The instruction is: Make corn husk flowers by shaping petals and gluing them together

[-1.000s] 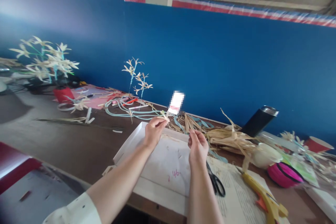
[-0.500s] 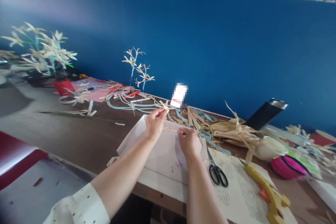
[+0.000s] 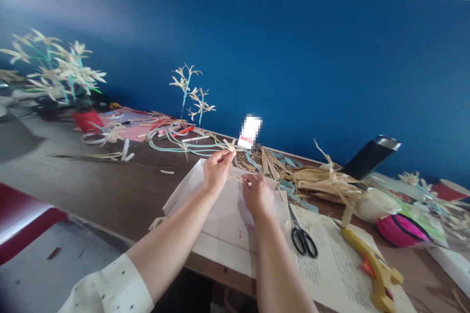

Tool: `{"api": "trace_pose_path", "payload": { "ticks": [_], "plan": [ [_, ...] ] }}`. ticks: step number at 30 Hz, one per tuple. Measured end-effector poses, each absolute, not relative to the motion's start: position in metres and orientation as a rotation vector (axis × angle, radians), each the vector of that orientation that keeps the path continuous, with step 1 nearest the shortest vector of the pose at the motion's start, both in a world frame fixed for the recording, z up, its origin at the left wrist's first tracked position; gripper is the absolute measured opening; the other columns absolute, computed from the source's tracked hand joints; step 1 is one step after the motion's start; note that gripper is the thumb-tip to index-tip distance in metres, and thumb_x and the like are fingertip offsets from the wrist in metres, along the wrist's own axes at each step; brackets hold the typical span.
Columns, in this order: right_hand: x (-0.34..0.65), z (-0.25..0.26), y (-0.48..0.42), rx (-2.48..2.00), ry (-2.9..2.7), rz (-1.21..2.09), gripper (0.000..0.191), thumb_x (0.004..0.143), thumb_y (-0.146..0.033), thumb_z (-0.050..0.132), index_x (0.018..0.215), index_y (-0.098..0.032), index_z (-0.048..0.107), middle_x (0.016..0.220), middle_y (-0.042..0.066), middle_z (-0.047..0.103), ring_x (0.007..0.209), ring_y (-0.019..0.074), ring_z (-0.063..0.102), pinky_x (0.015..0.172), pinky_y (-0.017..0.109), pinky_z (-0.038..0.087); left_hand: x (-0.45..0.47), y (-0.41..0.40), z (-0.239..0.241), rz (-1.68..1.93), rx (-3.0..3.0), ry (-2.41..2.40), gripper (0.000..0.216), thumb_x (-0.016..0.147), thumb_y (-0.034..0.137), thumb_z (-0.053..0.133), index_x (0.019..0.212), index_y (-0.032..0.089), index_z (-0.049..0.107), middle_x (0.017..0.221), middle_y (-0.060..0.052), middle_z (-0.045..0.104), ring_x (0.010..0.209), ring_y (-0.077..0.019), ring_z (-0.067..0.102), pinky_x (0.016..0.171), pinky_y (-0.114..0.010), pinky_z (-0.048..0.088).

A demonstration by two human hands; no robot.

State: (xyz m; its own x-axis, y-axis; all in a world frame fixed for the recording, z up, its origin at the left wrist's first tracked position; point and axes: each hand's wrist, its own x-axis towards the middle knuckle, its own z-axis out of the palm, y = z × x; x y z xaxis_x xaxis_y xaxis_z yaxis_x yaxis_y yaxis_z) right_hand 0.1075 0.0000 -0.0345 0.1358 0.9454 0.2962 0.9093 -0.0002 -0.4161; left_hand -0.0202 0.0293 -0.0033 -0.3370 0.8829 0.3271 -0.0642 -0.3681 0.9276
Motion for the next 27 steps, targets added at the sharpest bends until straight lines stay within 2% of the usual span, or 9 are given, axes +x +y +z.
{"api": "trace_pose_path", "payload": {
  "ticks": [9,15,20,23,27],
  "plan": [
    [0.116,-0.032,-0.002,-2.16,-1.723,0.09,0.025,0.079,-0.04,0.048,0.09,-0.03,0.068,0.097,0.005,0.063,0.077,0.0205,0.06,0.06,0.029,0.037,-0.02,0.03,-0.002,1.733,1.189,1.185,0.028,0.073,0.041,0.062,0.084,0.016,0.069,0.067,-0.001,0.065,0.054,-0.0092,0.054,0.055,-0.019,0.042],
    [0.123,-0.034,-0.001,-2.12,-1.697,0.154,0.022,0.077,-0.036,0.049,0.079,-0.026,0.068,0.086,0.005,0.065,0.073,0.0202,0.058,0.06,0.029,0.037,-0.02,0.028,-0.002,1.728,1.211,1.171,0.027,0.072,0.04,0.062,0.082,0.016,0.069,0.065,0.0,0.065,0.056,-0.0093,0.054,0.056,-0.018,0.042],
    [0.129,-0.025,-0.001,-1.743,-1.333,0.552,0.023,0.069,-0.042,0.061,0.075,-0.021,0.067,0.067,0.002,0.061,0.06,0.0155,0.053,0.054,0.025,0.037,-0.02,0.029,-0.003,1.71,1.23,1.201,0.029,0.073,0.042,0.06,0.082,0.016,0.069,0.067,-0.001,0.065,0.058,-0.0101,0.054,0.058,-0.019,0.041],
    [0.131,-0.021,-0.002,-1.453,-1.035,0.891,0.032,0.062,-0.047,0.069,0.079,-0.02,0.066,0.058,-0.004,0.052,0.049,0.0097,0.042,0.043,0.021,0.029,-0.021,0.028,-0.002,1.699,1.24,1.196,0.029,0.073,0.042,0.06,0.082,0.016,0.069,0.064,-0.001,0.063,0.057,-0.0102,0.053,0.057,-0.019,0.041],
    [0.129,-0.017,-0.004,-1.113,-0.877,1.133,0.03,0.057,-0.039,0.077,0.073,-0.019,0.063,0.057,-0.006,0.046,0.046,0.0057,0.035,0.037,0.017,0.02,-0.02,0.027,-0.002,1.653,1.259,1.165,0.031,0.073,0.043,0.06,0.083,0.016,0.07,0.061,0.0,0.062,0.054,-0.0097,0.051,0.054,-0.019,0.04]
  ]
}}
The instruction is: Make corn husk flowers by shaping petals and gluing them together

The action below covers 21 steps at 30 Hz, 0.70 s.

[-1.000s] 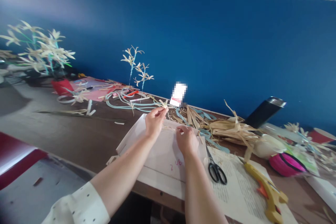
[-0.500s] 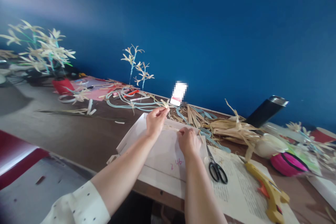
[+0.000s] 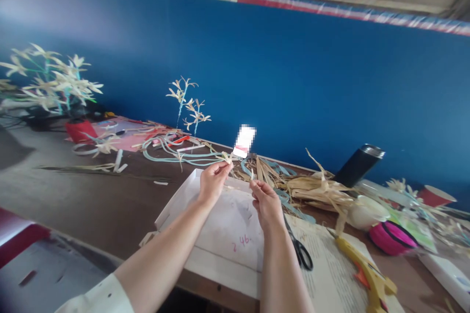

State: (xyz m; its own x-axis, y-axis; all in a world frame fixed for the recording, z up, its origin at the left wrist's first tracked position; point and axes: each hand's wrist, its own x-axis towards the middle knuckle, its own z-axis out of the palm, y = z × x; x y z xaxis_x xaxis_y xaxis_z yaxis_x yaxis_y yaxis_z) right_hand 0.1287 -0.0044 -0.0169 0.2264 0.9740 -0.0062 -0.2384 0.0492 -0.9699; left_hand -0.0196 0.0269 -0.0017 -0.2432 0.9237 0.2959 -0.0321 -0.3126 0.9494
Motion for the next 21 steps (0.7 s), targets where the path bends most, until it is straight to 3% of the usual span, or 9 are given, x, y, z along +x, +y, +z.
{"api": "trace_pose_path", "payload": {
  "ticks": [9,21],
  "plan": [
    [0.132,-0.011,-0.007,-0.877,-0.798,1.21,0.026,0.06,-0.032,0.077,0.075,-0.019,0.06,0.075,-0.003,0.054,0.049,0.0046,0.039,0.035,0.016,0.025,-0.012,0.024,-0.003,1.426,1.291,1.047,0.03,0.068,0.041,0.065,0.08,0.015,0.071,0.055,0.0,0.059,0.047,-0.0088,0.049,0.043,-0.018,0.038],
    [0.132,-0.011,-0.007,-0.79,-0.716,1.299,0.025,0.06,-0.028,0.078,0.076,-0.019,0.06,0.076,-0.004,0.059,0.049,0.0029,0.04,0.036,0.014,0.025,-0.006,0.02,-0.008,1.328,1.396,1.018,0.029,0.066,0.043,0.066,0.077,0.016,0.071,0.058,0.0,0.062,0.05,-0.0092,0.05,0.046,-0.019,0.037]
  ]
}}
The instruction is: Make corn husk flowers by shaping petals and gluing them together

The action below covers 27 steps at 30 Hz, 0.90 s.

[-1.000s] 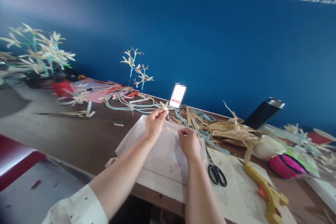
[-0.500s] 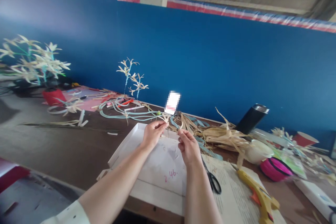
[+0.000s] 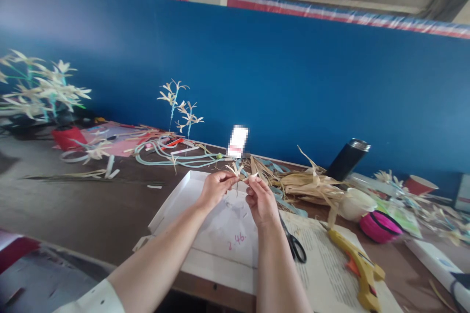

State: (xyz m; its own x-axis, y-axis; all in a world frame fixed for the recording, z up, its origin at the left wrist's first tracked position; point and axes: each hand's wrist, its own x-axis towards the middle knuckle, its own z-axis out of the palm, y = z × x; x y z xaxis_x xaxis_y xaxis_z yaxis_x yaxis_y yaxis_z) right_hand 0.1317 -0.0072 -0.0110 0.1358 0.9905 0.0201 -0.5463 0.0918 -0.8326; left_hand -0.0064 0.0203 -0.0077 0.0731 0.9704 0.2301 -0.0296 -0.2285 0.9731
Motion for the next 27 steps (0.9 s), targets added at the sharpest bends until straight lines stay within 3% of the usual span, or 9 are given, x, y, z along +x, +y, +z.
{"api": "trace_pose_path", "payload": {
  "ticks": [5,11,18,23,27],
  "plan": [
    [0.129,-0.012,-0.007,-0.847,-0.795,1.221,0.026,0.06,-0.03,0.077,0.076,-0.02,0.06,0.077,-0.002,0.061,0.048,0.0037,0.039,0.037,0.015,0.022,-0.008,0.019,-0.005,1.311,1.422,1.0,0.03,0.066,0.042,0.066,0.078,0.015,0.071,0.055,0.001,0.06,0.046,-0.0082,0.046,0.044,-0.018,0.035],
    [0.126,-0.019,-0.003,-1.071,-0.939,0.948,0.028,0.063,-0.04,0.074,0.077,-0.019,0.061,0.054,-0.006,0.05,0.045,0.0061,0.039,0.041,0.018,0.025,-0.009,0.017,-0.003,1.313,1.431,1.006,0.029,0.067,0.042,0.065,0.079,0.015,0.071,0.054,0.001,0.059,0.047,-0.0084,0.046,0.045,-0.019,0.036],
    [0.122,-0.018,-0.005,-1.255,-1.208,0.644,0.023,0.068,-0.039,0.066,0.079,-0.019,0.063,0.068,-0.002,0.06,0.053,0.01,0.045,0.051,0.023,0.036,-0.01,0.021,-0.006,1.356,1.418,1.042,0.027,0.069,0.038,0.065,0.081,0.015,0.071,0.055,0.001,0.06,0.048,-0.009,0.049,0.048,-0.019,0.039],
    [0.124,-0.014,-0.008,-1.34,-1.308,0.567,0.022,0.07,-0.038,0.061,0.081,-0.018,0.065,0.073,0.001,0.062,0.059,0.0133,0.051,0.056,0.025,0.039,-0.014,0.026,-0.006,1.471,1.432,1.059,0.025,0.067,0.037,0.067,0.078,0.015,0.07,0.079,-0.004,0.069,0.069,-0.0142,0.061,0.063,-0.022,0.046],
    [0.128,-0.018,-0.006,-1.329,-1.296,0.582,0.028,0.07,-0.04,0.06,0.085,-0.018,0.067,0.066,0.0,0.059,0.057,0.0139,0.049,0.054,0.025,0.037,-0.018,0.025,-0.002,1.388,1.383,1.046,0.026,0.068,0.037,0.067,0.081,0.015,0.07,0.083,-0.005,0.071,0.081,-0.0172,0.063,0.074,-0.024,0.046]
  ]
}}
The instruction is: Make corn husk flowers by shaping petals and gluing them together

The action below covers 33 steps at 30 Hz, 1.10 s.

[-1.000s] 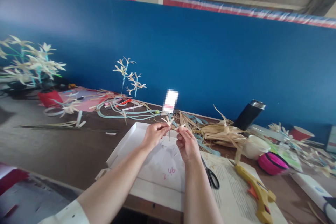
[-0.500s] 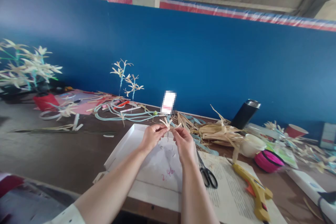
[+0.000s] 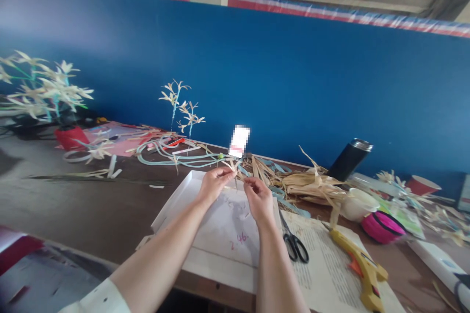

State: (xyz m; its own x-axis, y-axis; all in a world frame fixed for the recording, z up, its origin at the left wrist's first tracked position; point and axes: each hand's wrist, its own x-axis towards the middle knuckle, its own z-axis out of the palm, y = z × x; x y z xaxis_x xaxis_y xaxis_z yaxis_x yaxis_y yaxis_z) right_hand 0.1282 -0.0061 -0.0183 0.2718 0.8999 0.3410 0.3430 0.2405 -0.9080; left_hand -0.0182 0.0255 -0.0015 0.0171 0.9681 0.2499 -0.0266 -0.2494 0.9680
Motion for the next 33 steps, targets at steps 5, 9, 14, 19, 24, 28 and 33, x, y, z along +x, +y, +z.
{"api": "trace_pose_path", "payload": {
  "ticks": [5,9,14,19,24,28,33],
  "plan": [
    [0.1316,-0.0236,-0.0038,-1.332,-1.308,0.608,0.027,0.069,-0.04,0.061,0.085,-0.018,0.068,0.063,0.0,0.058,0.055,0.0129,0.045,0.051,0.024,0.034,-0.0193,0.0233,-0.0011,1.284,1.358,0.992,0.03,0.067,0.04,0.066,0.082,0.015,0.07,0.082,-0.004,0.071,0.079,-0.0171,0.063,0.072,-0.024,0.045],
    [0.1332,-0.0261,-0.0022,-1.33,-1.339,0.623,0.025,0.071,-0.039,0.062,0.086,-0.02,0.068,0.067,0.0,0.059,0.056,0.0126,0.045,0.053,0.024,0.035,-0.0195,0.0227,0.0,1.272,1.376,1.016,0.028,0.067,0.04,0.066,0.08,0.015,0.07,0.078,-0.003,0.07,0.075,-0.0163,0.062,0.07,-0.024,0.045],
    [0.1305,-0.0225,-0.0037,-1.344,-1.356,0.679,0.029,0.07,-0.044,0.065,0.085,-0.019,0.069,0.07,0.001,0.062,0.06,0.0148,0.051,0.057,0.026,0.037,-0.0193,0.0243,-0.0004,1.286,1.375,1.054,0.029,0.069,0.039,0.065,0.082,0.014,0.07,0.078,-0.003,0.07,0.074,-0.0161,0.062,0.068,-0.023,0.045],
    [0.1283,-0.0185,-0.0063,-1.358,-1.394,0.635,0.026,0.068,-0.046,0.067,0.078,-0.022,0.072,0.075,0.003,0.066,0.065,0.0169,0.055,0.062,0.028,0.041,-0.0189,0.0266,-0.0028,1.307,1.422,1.065,0.029,0.069,0.039,0.065,0.081,0.014,0.07,0.079,-0.004,0.071,0.076,-0.0169,0.063,0.069,-0.024,0.046],
    [0.1306,-0.0198,-0.006,-1.297,-1.465,0.618,0.022,0.073,-0.041,0.063,0.082,-0.024,0.073,0.089,0.004,0.069,0.081,0.0204,0.061,0.073,0.03,0.044,-0.0183,0.0264,-0.0028,1.332,1.484,1.062,0.025,0.069,0.037,0.065,0.079,0.014,0.07,0.079,-0.004,0.071,0.076,-0.0168,0.064,0.07,-0.024,0.047],
    [0.129,-0.0193,-0.0052,-1.341,-1.458,0.628,0.025,0.071,-0.044,0.064,0.082,-0.023,0.073,0.084,0.004,0.069,0.076,0.0203,0.061,0.07,0.03,0.044,-0.0174,0.0261,-0.0048,1.353,1.519,1.051,0.023,0.07,0.035,0.065,0.079,0.015,0.07,0.08,-0.004,0.071,0.077,-0.0165,0.064,0.071,-0.024,0.047],
    [0.13,-0.0173,-0.0051,-1.393,-1.348,0.579,0.029,0.069,-0.045,0.066,0.081,-0.02,0.072,0.074,0.003,0.067,0.068,0.0184,0.058,0.064,0.028,0.043,-0.0175,0.0256,-0.005,1.413,1.506,1.059,0.022,0.07,0.034,0.066,0.079,0.016,0.071,0.082,-0.003,0.071,0.079,-0.0159,0.063,0.074,-0.023,0.047]
  ]
}}
